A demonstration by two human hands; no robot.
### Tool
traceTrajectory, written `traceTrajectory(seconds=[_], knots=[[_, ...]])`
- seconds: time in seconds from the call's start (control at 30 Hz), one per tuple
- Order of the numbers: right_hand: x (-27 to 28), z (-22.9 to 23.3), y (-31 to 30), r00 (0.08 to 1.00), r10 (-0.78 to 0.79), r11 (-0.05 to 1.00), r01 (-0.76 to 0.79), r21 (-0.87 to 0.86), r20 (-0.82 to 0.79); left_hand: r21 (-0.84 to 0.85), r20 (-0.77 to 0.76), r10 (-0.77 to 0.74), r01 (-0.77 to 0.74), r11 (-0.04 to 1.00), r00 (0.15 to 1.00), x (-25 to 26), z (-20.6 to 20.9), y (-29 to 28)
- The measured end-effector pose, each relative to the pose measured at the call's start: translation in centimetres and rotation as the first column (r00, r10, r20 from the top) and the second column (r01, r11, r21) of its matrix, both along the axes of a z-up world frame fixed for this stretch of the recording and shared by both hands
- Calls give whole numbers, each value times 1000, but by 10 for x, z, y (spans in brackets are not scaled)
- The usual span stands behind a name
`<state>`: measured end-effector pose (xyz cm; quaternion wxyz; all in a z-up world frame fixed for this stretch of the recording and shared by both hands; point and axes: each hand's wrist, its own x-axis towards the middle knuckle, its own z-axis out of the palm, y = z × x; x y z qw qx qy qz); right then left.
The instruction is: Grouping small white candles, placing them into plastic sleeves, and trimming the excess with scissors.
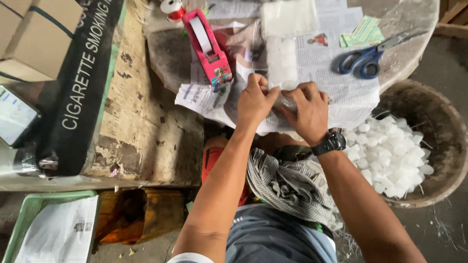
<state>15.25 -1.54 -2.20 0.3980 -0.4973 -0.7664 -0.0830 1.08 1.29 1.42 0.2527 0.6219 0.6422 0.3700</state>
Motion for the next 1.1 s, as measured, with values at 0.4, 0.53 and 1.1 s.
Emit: traceTrajectory(seconds=[0.4,0.53,1.1], knots=[[2,7,-1,987,-3,999,-4,45,159,641,-257,28,149,753,966,-20,-17,-33],[7,3,1,990,38,998,-43,37,135,613,-357,37,204,763,934,-24,-19,-29],[9,13,0,991,99,987,-87,-138,88,78,-170,-626,644,761,761,-44,12,20]])
